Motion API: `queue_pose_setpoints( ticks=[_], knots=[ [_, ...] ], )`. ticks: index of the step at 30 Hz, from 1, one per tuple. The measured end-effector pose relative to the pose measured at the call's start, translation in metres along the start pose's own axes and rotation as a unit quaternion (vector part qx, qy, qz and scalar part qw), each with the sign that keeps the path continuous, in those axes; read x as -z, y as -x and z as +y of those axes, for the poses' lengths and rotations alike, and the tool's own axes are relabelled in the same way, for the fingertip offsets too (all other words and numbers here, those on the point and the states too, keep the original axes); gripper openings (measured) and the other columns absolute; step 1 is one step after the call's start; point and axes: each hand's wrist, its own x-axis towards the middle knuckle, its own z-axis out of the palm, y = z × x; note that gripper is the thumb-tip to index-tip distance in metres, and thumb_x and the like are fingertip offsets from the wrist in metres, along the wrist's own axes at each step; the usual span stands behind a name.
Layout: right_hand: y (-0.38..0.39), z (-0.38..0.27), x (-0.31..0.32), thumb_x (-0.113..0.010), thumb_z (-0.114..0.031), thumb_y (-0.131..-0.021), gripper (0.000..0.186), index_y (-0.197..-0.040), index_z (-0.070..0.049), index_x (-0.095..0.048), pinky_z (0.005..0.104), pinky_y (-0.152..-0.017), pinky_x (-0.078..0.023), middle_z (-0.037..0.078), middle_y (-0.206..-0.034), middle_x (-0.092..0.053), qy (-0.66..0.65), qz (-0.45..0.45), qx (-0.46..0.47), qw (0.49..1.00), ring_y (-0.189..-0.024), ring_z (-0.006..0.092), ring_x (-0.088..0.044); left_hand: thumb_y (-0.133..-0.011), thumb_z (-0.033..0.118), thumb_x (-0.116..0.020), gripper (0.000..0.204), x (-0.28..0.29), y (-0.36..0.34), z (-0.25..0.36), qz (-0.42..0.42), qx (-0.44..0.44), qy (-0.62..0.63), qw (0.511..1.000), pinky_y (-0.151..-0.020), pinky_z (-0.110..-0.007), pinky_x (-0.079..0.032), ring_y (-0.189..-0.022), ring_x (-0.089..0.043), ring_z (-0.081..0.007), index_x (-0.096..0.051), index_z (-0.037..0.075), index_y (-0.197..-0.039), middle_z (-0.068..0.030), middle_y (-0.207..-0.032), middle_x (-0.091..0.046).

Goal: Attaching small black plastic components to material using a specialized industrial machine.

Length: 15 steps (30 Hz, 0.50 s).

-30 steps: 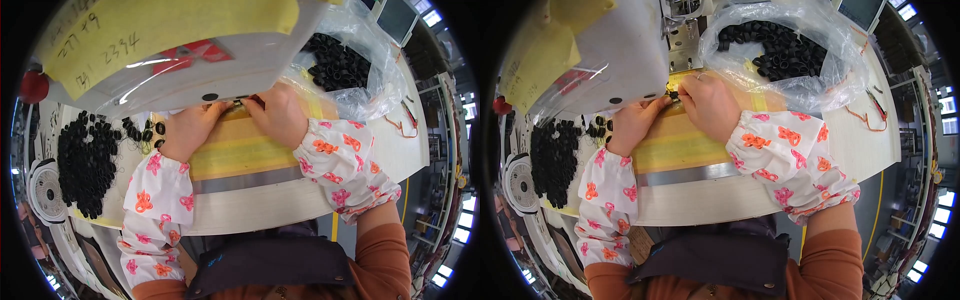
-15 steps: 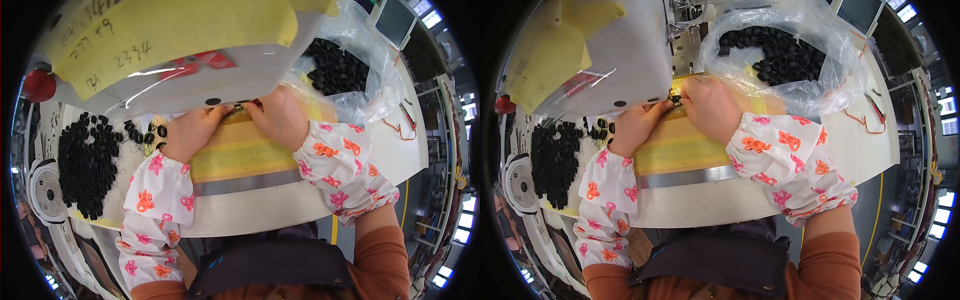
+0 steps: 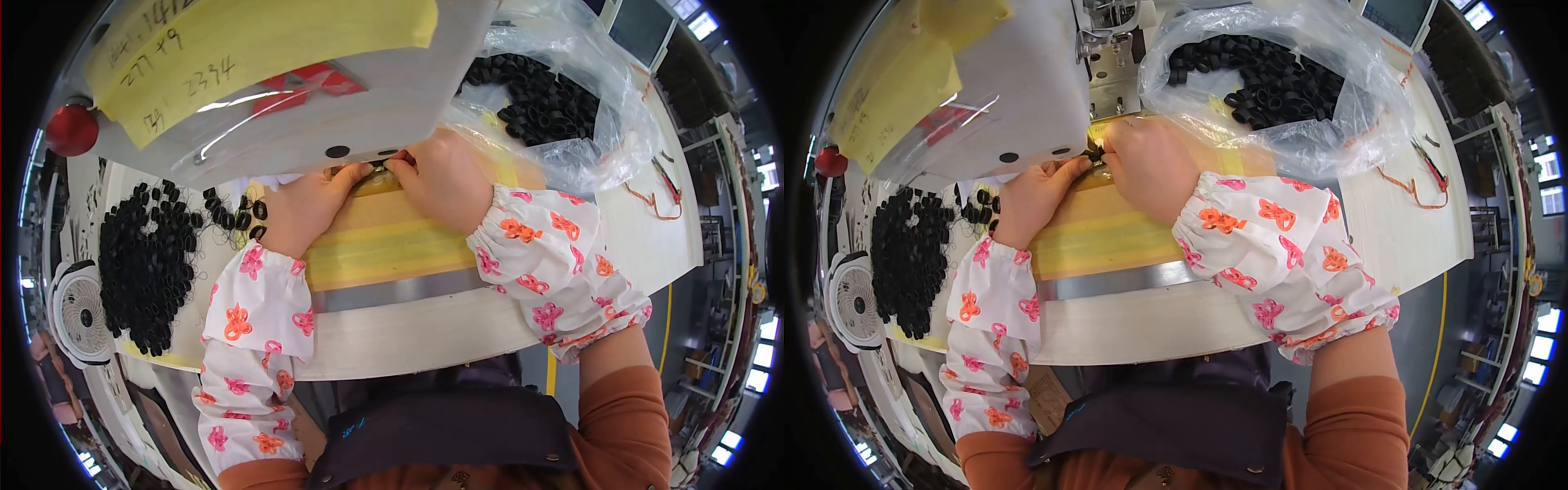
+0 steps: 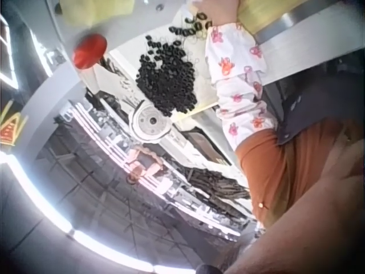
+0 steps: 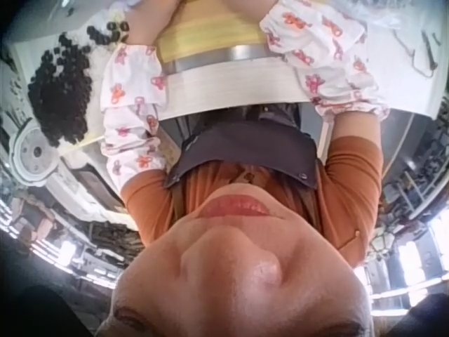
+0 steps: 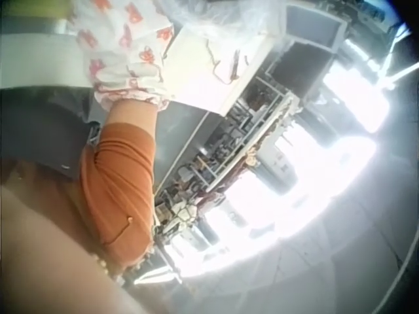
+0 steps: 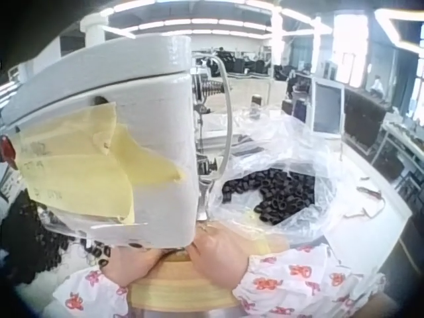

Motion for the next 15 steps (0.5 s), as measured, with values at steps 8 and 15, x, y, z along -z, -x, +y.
queue_pose_setpoints(
  ticks=[8, 15],
  knots=[
    [0.002, 0.006, 0.003, -0.06, -0.005, -0.07, 0.009, -0.072, 0.002, -0.056, 0.0319, -0.05, -0.044, 0.014, -0.06, -0.056, 0.006, 0.021, 0.0, 1.0, -0.054, 0.0257, -0.056, -0.071, 0.056, -0.058, 0.047, -0.003, 0.0, 0.008, 0.025, 0.033, -0.018, 0.999, -0.05, -0.026, -0.039, -0.05, -0.052, -0.0116, -0.065, 0.01, -0.077, -0.0013, -0.052, -0.054],
    [0.001, 0.01, 0.008, -0.061, -0.007, -0.07, 0.01, -0.073, 0.0, -0.055, 0.0318, -0.051, -0.043, 0.012, -0.064, -0.056, -0.054, -0.006, 0.056, 0.997, -0.056, 0.0246, -0.056, -0.078, 0.033, -0.058, 0.029, -0.012, 0.022, 0.005, 0.119, -0.145, -0.011, 0.982, -0.047, -0.032, -0.04, -0.05, -0.054, -0.0213, -0.06, 0.005, -0.075, -0.0089, -0.057, -0.056]
  ],
)
